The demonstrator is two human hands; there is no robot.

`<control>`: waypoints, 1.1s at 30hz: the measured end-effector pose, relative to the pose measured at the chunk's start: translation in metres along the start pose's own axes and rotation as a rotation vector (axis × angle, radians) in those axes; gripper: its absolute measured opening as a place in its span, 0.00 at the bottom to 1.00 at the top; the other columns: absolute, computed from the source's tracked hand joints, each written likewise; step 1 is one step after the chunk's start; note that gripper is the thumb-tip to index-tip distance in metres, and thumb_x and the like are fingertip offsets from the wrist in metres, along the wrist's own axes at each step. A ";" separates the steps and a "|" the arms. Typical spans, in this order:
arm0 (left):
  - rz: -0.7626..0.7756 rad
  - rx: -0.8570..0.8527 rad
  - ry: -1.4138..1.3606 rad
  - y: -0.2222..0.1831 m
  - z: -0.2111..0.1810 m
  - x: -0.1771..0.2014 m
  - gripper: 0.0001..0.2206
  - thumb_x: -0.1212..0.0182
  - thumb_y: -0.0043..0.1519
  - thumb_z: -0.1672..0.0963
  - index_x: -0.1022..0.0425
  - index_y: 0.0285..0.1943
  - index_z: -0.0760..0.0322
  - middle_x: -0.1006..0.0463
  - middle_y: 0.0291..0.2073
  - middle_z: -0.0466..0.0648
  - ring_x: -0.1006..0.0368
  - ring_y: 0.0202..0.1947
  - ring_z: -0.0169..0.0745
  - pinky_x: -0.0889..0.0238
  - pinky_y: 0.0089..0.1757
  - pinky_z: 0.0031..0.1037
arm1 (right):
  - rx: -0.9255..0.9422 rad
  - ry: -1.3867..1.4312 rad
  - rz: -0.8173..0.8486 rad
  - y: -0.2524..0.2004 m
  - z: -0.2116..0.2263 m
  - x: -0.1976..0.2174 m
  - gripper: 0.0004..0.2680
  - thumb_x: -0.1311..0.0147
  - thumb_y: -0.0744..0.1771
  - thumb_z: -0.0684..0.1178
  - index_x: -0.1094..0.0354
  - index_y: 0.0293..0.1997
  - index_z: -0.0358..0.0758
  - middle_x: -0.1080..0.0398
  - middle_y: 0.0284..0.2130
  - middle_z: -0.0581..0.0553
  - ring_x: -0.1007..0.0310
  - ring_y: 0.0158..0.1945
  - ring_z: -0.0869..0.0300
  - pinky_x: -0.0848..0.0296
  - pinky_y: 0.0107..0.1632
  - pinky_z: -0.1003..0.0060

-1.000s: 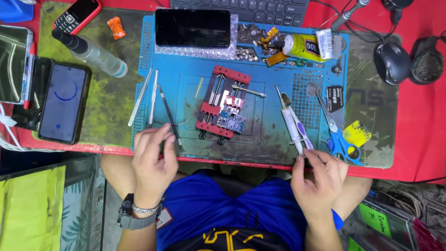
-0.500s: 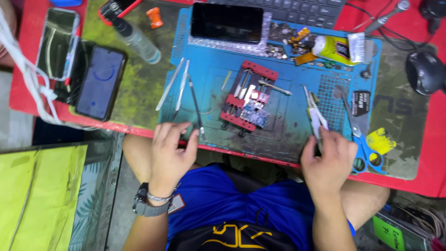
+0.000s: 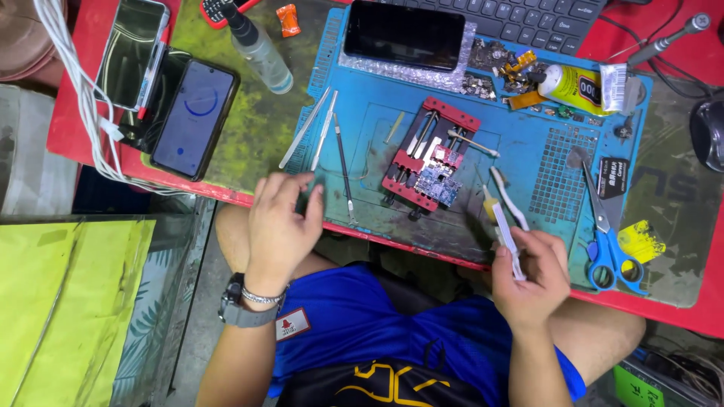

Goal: The person is repairing a mobile phone circuit board by heating it with a heat gun and applying a substance from a syringe.

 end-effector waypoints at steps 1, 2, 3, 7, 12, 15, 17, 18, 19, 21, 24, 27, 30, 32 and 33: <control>-0.079 -0.060 -0.002 0.007 0.000 0.003 0.06 0.31 0.59 0.60 0.19 0.43 0.67 0.26 0.29 0.49 0.26 0.33 0.55 0.30 0.38 0.39 | -0.035 0.138 -0.045 -0.001 -0.016 -0.001 0.10 0.38 0.65 0.33 0.25 0.50 0.22 0.31 0.40 0.31 0.25 0.34 0.49 0.24 0.43 0.56; -0.076 -0.067 -0.011 0.009 -0.002 0.005 0.06 0.31 0.59 0.60 0.19 0.43 0.67 0.26 0.29 0.49 0.26 0.33 0.55 0.30 0.38 0.39 | -0.037 0.129 -0.053 -0.001 -0.016 -0.002 0.10 0.38 0.65 0.33 0.25 0.50 0.22 0.31 0.40 0.31 0.25 0.34 0.49 0.24 0.43 0.56; -0.053 -0.088 -0.004 0.012 -0.006 0.005 0.05 0.31 0.60 0.60 0.19 0.43 0.67 0.26 0.29 0.49 0.26 0.33 0.54 0.30 0.38 0.38 | -0.055 0.163 -0.050 0.000 -0.017 -0.002 0.10 0.40 0.66 0.31 0.26 0.52 0.21 0.33 0.41 0.31 0.25 0.34 0.50 0.24 0.43 0.56; 0.012 -0.129 -0.025 0.008 -0.014 -0.007 0.05 0.33 0.61 0.58 0.18 0.43 0.64 0.26 0.30 0.48 0.26 0.34 0.53 0.30 0.39 0.37 | -0.072 0.186 -0.089 0.006 -0.019 0.003 0.10 0.44 0.67 0.30 0.29 0.54 0.20 0.36 0.44 0.32 0.24 0.36 0.52 0.24 0.45 0.56; 0.062 -0.120 -0.077 0.001 -0.028 -0.016 0.04 0.33 0.61 0.58 0.18 0.42 0.63 0.26 0.30 0.46 0.25 0.34 0.50 0.30 0.39 0.35 | -0.068 0.155 -0.126 0.013 -0.028 0.017 0.09 0.44 0.68 0.30 0.30 0.53 0.20 0.37 0.44 0.30 0.25 0.35 0.51 0.23 0.43 0.56; 0.093 -0.125 -0.122 0.006 -0.036 -0.018 0.04 0.33 0.62 0.59 0.18 0.43 0.63 0.26 0.30 0.46 0.25 0.34 0.50 0.29 0.39 0.34 | -0.096 0.193 -0.127 0.013 -0.039 0.019 0.08 0.44 0.68 0.30 0.31 0.53 0.19 0.37 0.44 0.30 0.25 0.35 0.51 0.22 0.42 0.57; 0.112 -0.143 -0.149 0.014 -0.042 -0.018 0.05 0.33 0.61 0.59 0.18 0.44 0.63 0.26 0.30 0.46 0.25 0.34 0.51 0.29 0.39 0.34 | -0.133 0.239 -0.127 0.011 -0.045 0.018 0.08 0.44 0.68 0.32 0.31 0.52 0.18 0.36 0.44 0.29 0.24 0.35 0.52 0.21 0.42 0.58; 0.127 -0.169 -0.161 0.019 -0.047 -0.019 0.05 0.34 0.62 0.59 0.18 0.44 0.63 0.26 0.31 0.47 0.25 0.35 0.51 0.30 0.39 0.35 | -0.151 0.254 -0.127 0.011 -0.047 0.018 0.08 0.44 0.68 0.32 0.31 0.52 0.18 0.35 0.44 0.29 0.24 0.35 0.51 0.20 0.41 0.57; 0.144 -0.195 -0.173 0.023 -0.052 -0.020 0.05 0.34 0.62 0.59 0.18 0.44 0.64 0.25 0.31 0.47 0.25 0.35 0.51 0.30 0.39 0.36 | -0.169 0.269 -0.127 0.010 -0.049 0.019 0.08 0.44 0.68 0.33 0.31 0.52 0.18 0.35 0.45 0.29 0.24 0.35 0.51 0.20 0.41 0.57; 0.168 -0.218 -0.168 0.031 -0.058 -0.026 0.05 0.34 0.62 0.58 0.18 0.45 0.64 0.25 0.31 0.47 0.25 0.36 0.52 0.30 0.39 0.36 | -0.180 0.299 -0.119 0.011 -0.056 0.018 0.09 0.44 0.68 0.32 0.31 0.52 0.18 0.35 0.44 0.29 0.24 0.35 0.51 0.20 0.41 0.58; 0.206 -0.258 -0.093 0.047 -0.061 -0.030 0.07 0.35 0.63 0.58 0.18 0.46 0.65 0.25 0.32 0.50 0.26 0.37 0.54 0.30 0.40 0.39 | -0.193 0.343 -0.093 0.011 -0.069 0.020 0.09 0.45 0.68 0.30 0.32 0.52 0.18 0.35 0.43 0.30 0.25 0.35 0.52 0.20 0.41 0.59; 0.191 -0.190 0.064 0.054 -0.038 -0.018 0.07 0.35 0.62 0.58 0.18 0.46 0.65 0.25 0.32 0.51 0.25 0.37 0.57 0.31 0.40 0.41 | -0.213 0.409 -0.078 0.008 -0.078 0.018 0.08 0.46 0.68 0.29 0.33 0.53 0.17 0.36 0.44 0.31 0.24 0.38 0.53 0.20 0.43 0.60; 0.222 0.013 0.154 0.051 -0.003 -0.008 0.07 0.38 0.63 0.58 0.19 0.47 0.66 0.24 0.35 0.53 0.27 0.39 0.58 0.32 0.41 0.43 | -0.275 0.431 -0.082 0.008 -0.072 0.017 0.07 0.48 0.69 0.30 0.34 0.53 0.20 0.36 0.46 0.33 0.25 0.38 0.53 0.21 0.46 0.64; 0.290 0.140 0.157 0.049 0.018 -0.009 0.09 0.42 0.64 0.59 0.20 0.49 0.67 0.23 0.39 0.55 0.29 0.41 0.59 0.34 0.41 0.46 | -0.328 0.399 -0.074 0.008 -0.070 0.015 0.06 0.50 0.71 0.31 0.34 0.53 0.22 0.35 0.47 0.33 0.26 0.38 0.53 0.22 0.47 0.68; 0.283 0.132 0.156 0.049 0.022 -0.009 0.09 0.41 0.64 0.59 0.20 0.49 0.68 0.23 0.39 0.57 0.28 0.40 0.61 0.32 0.40 0.47 | -0.329 0.403 -0.068 0.008 -0.071 0.016 0.07 0.49 0.70 0.31 0.34 0.54 0.23 0.37 0.47 0.34 0.27 0.39 0.54 0.20 0.48 0.67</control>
Point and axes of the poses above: each hand's wrist, its own y-axis towards the middle knuckle, its own x-axis out of the back of the hand, z = x × y, the point moved 7 cm from there along y, towards the middle knuckle
